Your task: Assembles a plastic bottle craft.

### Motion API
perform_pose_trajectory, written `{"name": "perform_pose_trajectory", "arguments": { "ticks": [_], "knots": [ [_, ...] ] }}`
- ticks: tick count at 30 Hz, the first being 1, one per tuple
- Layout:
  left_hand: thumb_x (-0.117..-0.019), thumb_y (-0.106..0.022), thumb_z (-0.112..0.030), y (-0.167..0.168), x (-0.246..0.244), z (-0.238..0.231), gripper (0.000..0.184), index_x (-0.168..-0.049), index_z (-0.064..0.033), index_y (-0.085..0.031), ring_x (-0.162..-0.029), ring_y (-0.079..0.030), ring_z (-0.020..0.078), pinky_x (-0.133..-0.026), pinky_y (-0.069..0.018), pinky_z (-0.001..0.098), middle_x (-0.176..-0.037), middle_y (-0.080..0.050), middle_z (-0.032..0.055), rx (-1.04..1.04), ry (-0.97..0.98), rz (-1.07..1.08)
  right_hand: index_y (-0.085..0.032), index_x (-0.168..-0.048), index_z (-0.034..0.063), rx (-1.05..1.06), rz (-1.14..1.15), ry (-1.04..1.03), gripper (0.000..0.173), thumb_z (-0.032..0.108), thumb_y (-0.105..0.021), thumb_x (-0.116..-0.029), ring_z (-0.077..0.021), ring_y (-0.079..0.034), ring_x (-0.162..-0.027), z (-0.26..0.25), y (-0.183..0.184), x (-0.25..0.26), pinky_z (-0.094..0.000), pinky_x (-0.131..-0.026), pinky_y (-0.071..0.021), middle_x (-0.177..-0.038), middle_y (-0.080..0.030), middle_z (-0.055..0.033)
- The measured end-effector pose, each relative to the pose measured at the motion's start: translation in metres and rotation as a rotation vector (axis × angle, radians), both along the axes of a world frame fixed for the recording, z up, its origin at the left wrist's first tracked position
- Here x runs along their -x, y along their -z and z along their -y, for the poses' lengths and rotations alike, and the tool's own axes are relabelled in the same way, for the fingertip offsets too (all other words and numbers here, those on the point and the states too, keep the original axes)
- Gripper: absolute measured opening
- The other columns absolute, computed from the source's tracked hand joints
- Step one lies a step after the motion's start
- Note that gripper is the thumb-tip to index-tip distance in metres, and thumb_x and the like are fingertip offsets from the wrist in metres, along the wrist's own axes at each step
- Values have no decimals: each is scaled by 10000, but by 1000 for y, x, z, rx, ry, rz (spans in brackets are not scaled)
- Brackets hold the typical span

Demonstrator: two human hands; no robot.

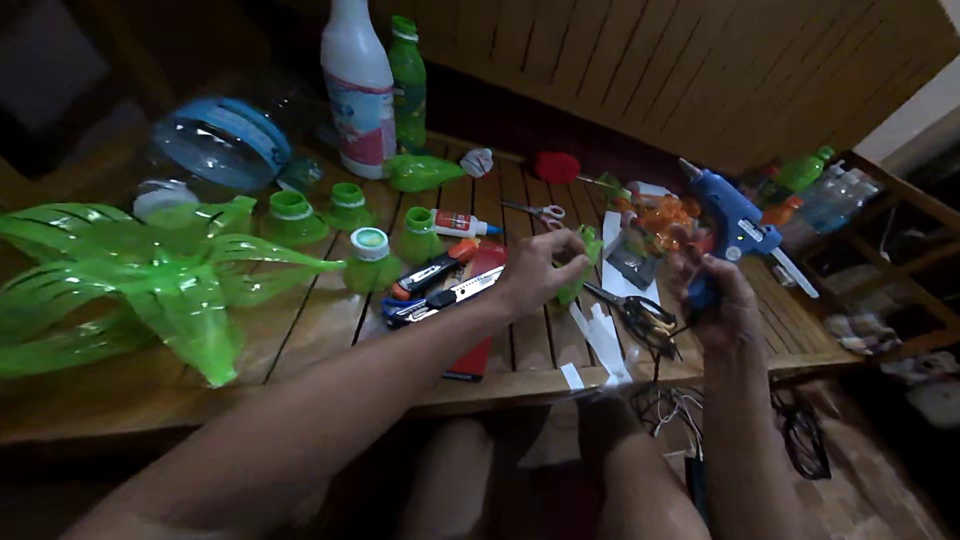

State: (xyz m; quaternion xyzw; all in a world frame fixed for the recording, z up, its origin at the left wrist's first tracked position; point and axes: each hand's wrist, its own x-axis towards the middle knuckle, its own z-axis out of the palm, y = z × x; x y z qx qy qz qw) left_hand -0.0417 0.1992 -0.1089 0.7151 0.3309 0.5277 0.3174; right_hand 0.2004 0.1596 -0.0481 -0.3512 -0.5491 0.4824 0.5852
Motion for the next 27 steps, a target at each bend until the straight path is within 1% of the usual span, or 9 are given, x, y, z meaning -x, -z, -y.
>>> {"name": "perform_pose_trajectory", "arguments": {
  "ticks": [2,3,5,8,10,12,16,22,27],
  "knots": [
    [-986,-657,-134,1,-2,3,152,-1067,-11,-693,-830,-678,71,-788,-570,263,-951,-715,64,-15,-15,2,-675,-1118,148,-35,-47,-54,203,174,-593,-934,-27,-611,-564,-3,9,5,-167,-518,-531,-762,-679,24],
    [-986,-658,-128,1,-3,5,148,-1066,-9,-694,-833,-681,73,-786,-569,260,-947,-718,67,-34,-33,-6,-666,-1121,148,-42,-65,-86,204,217,-638,-931,-22,-599,-551,-2,16,6,-164,-518,-527,-744,-665,35],
    [-982,-660,-109,0,-3,10,142,-1055,7,-699,-812,-689,118,-757,-576,289,-931,-718,97,-124,-86,-48,-630,-1157,144,-20,-108,-115,269,293,-684,-939,-19,-593,-561,4,28,9,-161,-520,-522,-829,-688,29],
    [-975,-667,-95,-7,-2,18,144,-1054,19,-701,-795,-679,154,-737,-570,316,-946,-713,123,-115,-140,-109,-634,-1069,113,-2,-76,-62,294,400,-596,-1017,-31,-600,-551,13,42,14,-180,-515,-534,-789,-682,30],
    [-979,-675,-76,-11,-3,22,144,-1057,45,-688,-755,-629,154,-712,-539,316,-925,-692,132,-22,-151,-97,-601,-1037,84,-6,-3,10,311,374,-493,-1066,-47,-617,-557,20,45,22,-195,-525,-554,-776,-682,26],
    [-995,-655,-159,3,-1,9,158,-1080,-30,-687,-760,-662,88,-698,-561,262,-942,-711,58,-60,-167,-112,-595,-1041,52,-37,52,43,312,331,-461,-1083,-69,-648,-550,24,49,28,-208,-517,-575,-759,-700,8],
    [-1002,-636,-126,0,-2,6,155,-1070,0,-695,-832,-689,94,-782,-570,262,-956,-719,90,-13,-150,-50,-620,-1039,60,-86,158,74,319,351,-495,-1073,-52,-625,-508,29,54,36,-201,-483,-555,-694,-683,38],
    [-991,-668,-141,-3,-1,3,130,-1051,-33,-708,-790,-675,42,-766,-567,227,-922,-717,31,115,-119,42,-587,-1011,74,-172,255,107,238,282,-491,-1076,-37,-610,-522,30,59,38,-209,-504,-560,-694,-649,75],
    [-987,-680,-139,-3,0,0,118,-1039,-38,-711,-791,-678,44,-766,-571,230,-926,-719,35,125,-128,66,-572,-1009,82,-213,320,80,234,304,-529,-1065,-54,-631,-539,27,66,37,-235,-534,-593,-691,-632,85]
  ]
}}
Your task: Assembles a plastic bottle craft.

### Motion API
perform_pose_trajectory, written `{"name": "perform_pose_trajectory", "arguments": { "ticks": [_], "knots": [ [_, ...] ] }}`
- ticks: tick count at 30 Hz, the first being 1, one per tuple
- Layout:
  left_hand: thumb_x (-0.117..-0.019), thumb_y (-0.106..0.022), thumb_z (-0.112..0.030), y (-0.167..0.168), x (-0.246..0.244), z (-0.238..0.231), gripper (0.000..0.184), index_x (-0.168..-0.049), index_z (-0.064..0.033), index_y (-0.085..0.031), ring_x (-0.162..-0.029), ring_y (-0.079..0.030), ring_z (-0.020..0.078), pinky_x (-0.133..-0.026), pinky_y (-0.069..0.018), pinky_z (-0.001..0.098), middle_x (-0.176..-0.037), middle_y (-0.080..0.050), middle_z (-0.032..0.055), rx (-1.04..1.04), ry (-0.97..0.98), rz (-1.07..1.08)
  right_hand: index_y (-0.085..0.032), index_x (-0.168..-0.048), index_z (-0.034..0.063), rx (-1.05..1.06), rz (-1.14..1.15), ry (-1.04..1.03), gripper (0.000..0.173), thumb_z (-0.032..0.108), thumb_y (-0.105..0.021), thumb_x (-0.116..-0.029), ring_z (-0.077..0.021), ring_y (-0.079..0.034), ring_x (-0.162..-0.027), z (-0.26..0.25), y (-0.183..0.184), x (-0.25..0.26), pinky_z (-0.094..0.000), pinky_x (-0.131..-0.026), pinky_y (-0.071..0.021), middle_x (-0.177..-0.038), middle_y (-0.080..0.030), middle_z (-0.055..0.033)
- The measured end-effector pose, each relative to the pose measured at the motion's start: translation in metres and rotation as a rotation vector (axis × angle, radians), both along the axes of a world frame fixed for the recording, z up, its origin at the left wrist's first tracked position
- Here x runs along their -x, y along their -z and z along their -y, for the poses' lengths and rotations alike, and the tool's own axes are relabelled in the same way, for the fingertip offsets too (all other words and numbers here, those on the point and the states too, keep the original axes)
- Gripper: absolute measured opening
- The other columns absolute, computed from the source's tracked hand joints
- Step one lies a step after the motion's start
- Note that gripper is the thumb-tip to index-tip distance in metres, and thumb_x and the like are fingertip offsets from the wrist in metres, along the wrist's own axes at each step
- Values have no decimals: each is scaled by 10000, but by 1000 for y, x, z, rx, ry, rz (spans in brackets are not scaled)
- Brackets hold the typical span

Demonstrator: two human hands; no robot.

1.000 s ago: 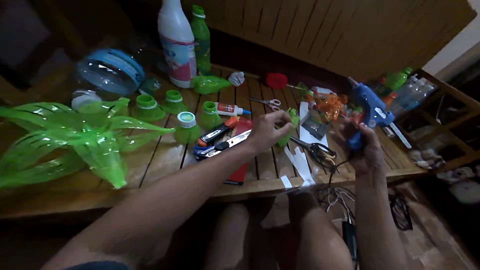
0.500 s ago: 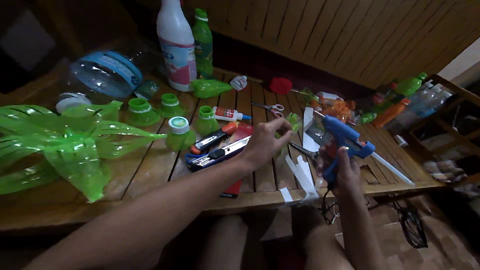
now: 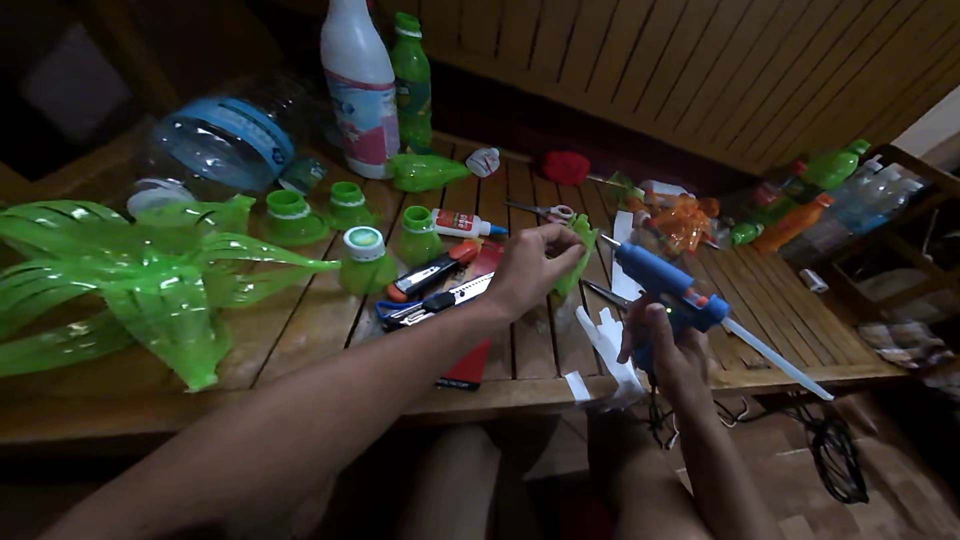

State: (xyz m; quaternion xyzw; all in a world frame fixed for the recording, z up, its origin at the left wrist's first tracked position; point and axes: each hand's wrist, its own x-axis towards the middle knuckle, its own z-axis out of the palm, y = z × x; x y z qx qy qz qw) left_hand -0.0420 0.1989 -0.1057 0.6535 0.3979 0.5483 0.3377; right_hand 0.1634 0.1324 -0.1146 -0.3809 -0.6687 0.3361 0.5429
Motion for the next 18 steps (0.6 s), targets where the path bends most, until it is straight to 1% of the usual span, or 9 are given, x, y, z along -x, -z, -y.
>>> {"name": "perform_pose_trajectory", "arguments": {
  "ticks": [3,7,9,14,18],
  "knots": [
    [-987,-681,-138,0,1,-1,117,-1040,-39,-712,-795,-677,38,-769,-569,221,-931,-719,30,-3,-2,10,-568,-1018,72,-20,24,-4,190,251,-521,-1062,-45,-629,-548,-1,4,2,-230,-535,-591,-705,-629,90],
    [-988,-673,-120,-1,2,-1,99,-1030,-37,-709,-778,-664,14,-737,-557,185,-909,-712,17,-13,16,40,-553,-1040,53,-36,8,-3,141,188,-517,-1058,-39,-620,-546,-2,7,4,-223,-531,-589,-735,-627,78],
    [-989,-672,-117,-2,1,-1,95,-1030,-39,-705,-767,-656,9,-719,-548,180,-901,-711,13,-3,21,46,-551,-1038,51,-36,7,5,126,172,-517,-1052,-35,-613,-539,-2,7,5,-216,-525,-584,-718,-616,82],
    [-984,-681,-122,-1,0,-1,96,-1028,-41,-705,-760,-655,10,-710,-543,178,-899,-712,11,-7,19,31,-556,-1041,36,-54,42,29,147,181,-530,-1043,-27,-598,-527,-3,8,7,-206,-517,-575,-706,-598,84],
    [-983,-682,-123,0,0,-1,99,-1029,-39,-705,-776,-665,13,-727,-555,186,-911,-715,15,-12,26,21,-552,-1037,28,-72,64,74,169,195,-530,-1048,-20,-595,-532,-2,8,8,-201,-518,-573,-715,-594,78]
  ]
}}
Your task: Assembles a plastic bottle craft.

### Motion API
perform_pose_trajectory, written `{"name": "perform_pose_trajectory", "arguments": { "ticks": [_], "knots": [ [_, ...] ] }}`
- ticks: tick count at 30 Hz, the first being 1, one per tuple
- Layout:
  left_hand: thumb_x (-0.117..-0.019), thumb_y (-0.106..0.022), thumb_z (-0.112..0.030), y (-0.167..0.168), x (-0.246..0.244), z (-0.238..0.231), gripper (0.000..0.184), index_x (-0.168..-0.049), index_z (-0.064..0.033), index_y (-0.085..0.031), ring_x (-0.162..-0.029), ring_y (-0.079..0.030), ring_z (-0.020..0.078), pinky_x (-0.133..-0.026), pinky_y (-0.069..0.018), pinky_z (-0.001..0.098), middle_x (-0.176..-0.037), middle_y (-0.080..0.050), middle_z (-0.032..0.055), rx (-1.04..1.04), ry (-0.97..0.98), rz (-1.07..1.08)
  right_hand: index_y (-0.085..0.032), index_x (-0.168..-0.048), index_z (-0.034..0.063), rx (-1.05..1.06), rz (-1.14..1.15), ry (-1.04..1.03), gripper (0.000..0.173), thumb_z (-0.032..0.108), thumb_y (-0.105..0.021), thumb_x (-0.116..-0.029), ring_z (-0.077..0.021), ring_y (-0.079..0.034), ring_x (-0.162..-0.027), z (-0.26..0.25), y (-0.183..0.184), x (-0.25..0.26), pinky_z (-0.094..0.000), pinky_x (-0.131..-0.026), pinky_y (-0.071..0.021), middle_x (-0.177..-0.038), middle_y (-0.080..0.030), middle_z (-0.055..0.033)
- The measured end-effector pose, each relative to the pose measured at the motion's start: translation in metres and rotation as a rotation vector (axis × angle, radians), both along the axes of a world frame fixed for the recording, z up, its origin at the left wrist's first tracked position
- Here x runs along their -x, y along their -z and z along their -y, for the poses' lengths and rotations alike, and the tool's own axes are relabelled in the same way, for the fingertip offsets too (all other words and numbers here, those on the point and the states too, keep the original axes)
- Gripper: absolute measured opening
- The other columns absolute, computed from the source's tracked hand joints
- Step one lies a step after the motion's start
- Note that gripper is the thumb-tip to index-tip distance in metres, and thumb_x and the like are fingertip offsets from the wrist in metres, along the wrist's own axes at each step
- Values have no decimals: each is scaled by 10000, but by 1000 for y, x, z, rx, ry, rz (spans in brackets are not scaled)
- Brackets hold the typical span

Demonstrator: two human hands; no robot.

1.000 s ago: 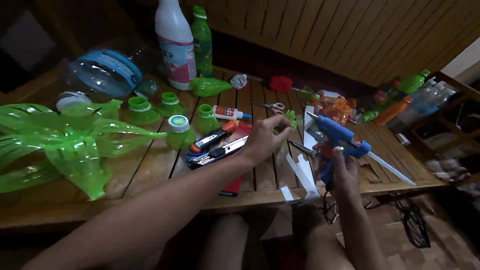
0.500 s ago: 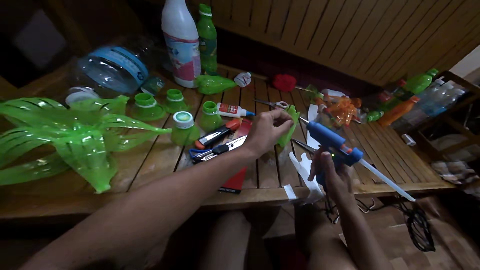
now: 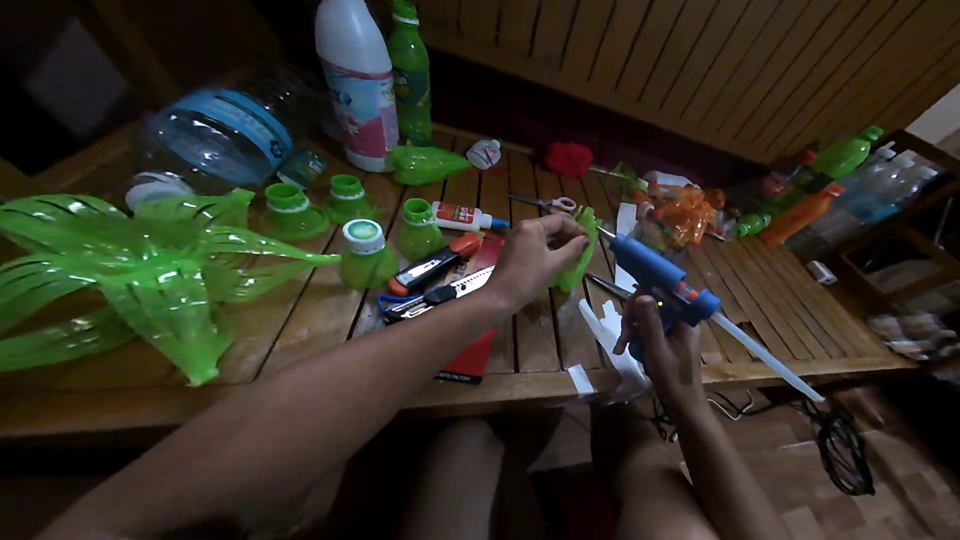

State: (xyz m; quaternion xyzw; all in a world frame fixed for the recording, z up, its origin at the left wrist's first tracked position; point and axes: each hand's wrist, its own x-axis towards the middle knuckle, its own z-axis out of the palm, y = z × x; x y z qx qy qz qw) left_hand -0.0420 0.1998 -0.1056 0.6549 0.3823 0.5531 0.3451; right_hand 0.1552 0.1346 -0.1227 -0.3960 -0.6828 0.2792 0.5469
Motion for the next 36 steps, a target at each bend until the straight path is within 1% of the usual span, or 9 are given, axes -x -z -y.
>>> {"name": "perform_pose_trajectory", "arguments": {
  "ticks": [3,7,12,17,22,26,34,36],
  "knots": [
    [-985,-677,-123,-1,-1,2,95,-1027,-42,-705,-780,-668,21,-739,-560,199,-907,-713,15,7,-3,-14,-556,-1033,35,-10,8,1,193,226,-542,-1050,-20,-599,-531,0,0,-1,-200,-517,-573,-708,-595,83],
    [-987,-677,-134,-1,-1,3,108,-1036,-43,-707,-792,-673,34,-764,-569,223,-916,-714,22,1,-4,-32,-565,-1035,30,-12,31,15,178,207,-558,-1032,-18,-590,-518,0,0,-1,-206,-503,-565,-689,-591,87],
    [-986,-683,-136,-1,-2,3,120,-1038,-31,-706,-789,-672,34,-762,-565,211,-923,-714,30,-7,-18,-41,-575,-1050,11,-19,37,25,209,219,-572,-1028,-10,-586,-518,1,0,0,-190,-498,-557,-705,-594,83],
    [-987,-681,-127,-3,-2,5,104,-1033,-37,-706,-791,-667,22,-764,-559,197,-917,-711,21,5,-13,-30,-576,-1059,10,-17,15,39,188,194,-582,-1018,-6,-579,-513,2,0,1,-193,-503,-561,-697,-586,93],
    [-984,-684,-128,-1,-2,4,100,-1025,-40,-707,-794,-669,25,-764,-562,205,-917,-710,21,-11,-21,-31,-577,-1045,25,-18,20,33,178,201,-576,-1020,-10,-585,-510,2,-1,0,-199,-504,-569,-692,-586,98],
    [-985,-682,-126,-1,-3,4,98,-1025,-38,-703,-789,-665,21,-756,-558,199,-918,-709,21,-13,-25,-35,-579,-1019,34,-14,42,35,168,201,-566,-1025,-1,-584,-513,3,-1,0,-184,-500,-553,-674,-582,106],
    [-992,-675,-139,-2,-3,5,106,-1026,-42,-701,-786,-658,27,-751,-551,199,-918,-701,21,-17,-44,-45,-574,-1043,21,-11,33,37,178,197,-574,-1022,-3,-579,-511,2,-1,1,-193,-502,-562,-681,-574,104],
    [-992,-675,-142,-1,-2,5,114,-1032,-40,-703,-801,-663,33,-766,-554,207,-928,-704,29,-28,-50,-59,-576,-1060,6,-6,30,45,183,184,-576,-1018,-2,-581,-516,3,-1,1,-190,-505,-562,-692,-579,97]
  ]
}}
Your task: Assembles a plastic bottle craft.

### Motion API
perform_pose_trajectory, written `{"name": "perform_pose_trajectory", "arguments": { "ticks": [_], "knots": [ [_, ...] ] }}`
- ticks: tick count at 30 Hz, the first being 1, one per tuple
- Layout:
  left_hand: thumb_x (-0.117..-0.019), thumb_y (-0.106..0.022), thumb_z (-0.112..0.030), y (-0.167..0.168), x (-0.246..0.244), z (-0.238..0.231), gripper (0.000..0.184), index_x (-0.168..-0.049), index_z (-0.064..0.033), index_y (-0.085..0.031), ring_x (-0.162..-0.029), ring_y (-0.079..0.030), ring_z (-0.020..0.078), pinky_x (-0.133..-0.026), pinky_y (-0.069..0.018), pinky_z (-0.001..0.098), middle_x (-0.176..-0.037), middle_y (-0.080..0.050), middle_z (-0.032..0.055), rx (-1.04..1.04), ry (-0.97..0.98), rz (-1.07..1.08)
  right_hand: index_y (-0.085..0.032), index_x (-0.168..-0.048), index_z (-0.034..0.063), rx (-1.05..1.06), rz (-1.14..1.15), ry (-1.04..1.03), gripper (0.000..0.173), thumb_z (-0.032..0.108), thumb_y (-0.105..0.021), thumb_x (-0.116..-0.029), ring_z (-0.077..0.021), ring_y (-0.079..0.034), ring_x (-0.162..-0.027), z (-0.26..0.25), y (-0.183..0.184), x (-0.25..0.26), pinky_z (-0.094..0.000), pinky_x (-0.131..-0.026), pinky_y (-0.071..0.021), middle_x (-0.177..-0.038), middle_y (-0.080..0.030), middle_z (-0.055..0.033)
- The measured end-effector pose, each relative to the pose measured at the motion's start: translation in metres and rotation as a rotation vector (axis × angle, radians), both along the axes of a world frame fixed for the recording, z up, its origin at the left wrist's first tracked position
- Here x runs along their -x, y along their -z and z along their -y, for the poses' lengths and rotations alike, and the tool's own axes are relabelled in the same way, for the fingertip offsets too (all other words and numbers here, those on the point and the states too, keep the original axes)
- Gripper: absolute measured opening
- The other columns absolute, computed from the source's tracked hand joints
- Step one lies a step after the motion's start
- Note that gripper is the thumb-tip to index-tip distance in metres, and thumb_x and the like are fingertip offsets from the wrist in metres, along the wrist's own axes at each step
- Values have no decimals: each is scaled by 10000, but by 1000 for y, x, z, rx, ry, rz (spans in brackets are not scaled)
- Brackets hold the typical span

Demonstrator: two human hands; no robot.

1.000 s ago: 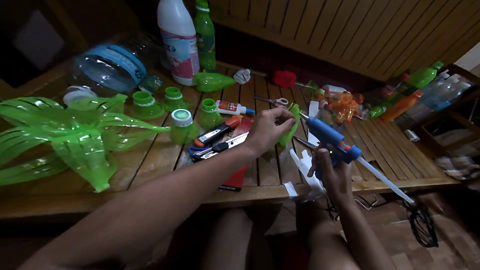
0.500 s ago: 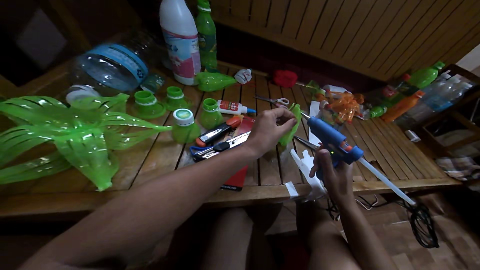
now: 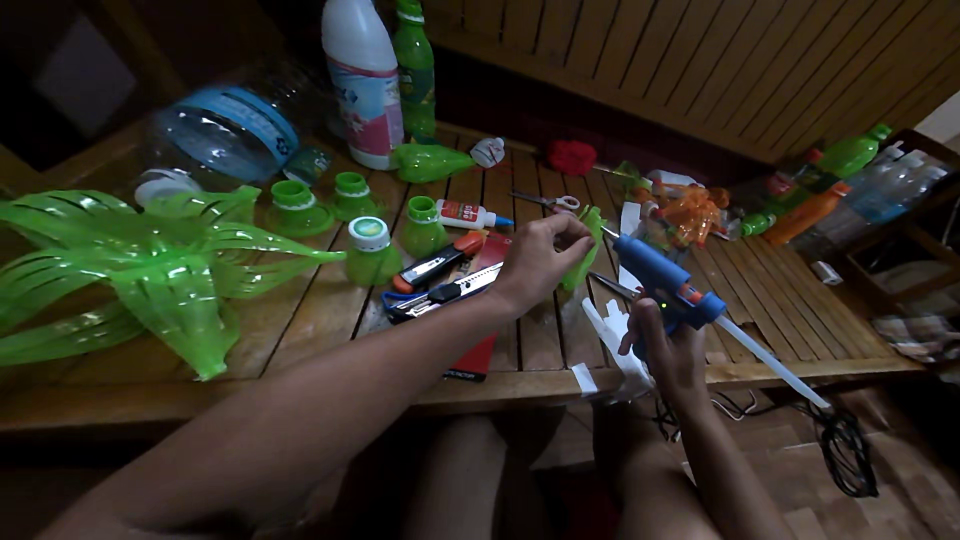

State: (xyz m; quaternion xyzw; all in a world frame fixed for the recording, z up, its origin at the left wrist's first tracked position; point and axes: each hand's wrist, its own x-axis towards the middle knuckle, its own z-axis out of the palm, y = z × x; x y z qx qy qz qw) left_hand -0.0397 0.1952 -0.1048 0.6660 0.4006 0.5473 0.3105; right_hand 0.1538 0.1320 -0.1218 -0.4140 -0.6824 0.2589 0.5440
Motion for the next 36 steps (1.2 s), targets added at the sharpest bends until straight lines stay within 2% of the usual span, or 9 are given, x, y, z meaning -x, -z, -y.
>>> {"name": "perform_pose_trajectory", "arguments": {
  "ticks": [36],
  "knots": [
    [-987,-679,-134,1,-1,0,110,-1032,-36,-703,-809,-674,42,-775,-562,212,-932,-710,38,-21,-27,-15,-575,-1049,21,8,14,7,191,210,-575,-1025,-4,-584,-513,-1,1,-1,-192,-511,-565,-667,-567,108]
  ]
}}
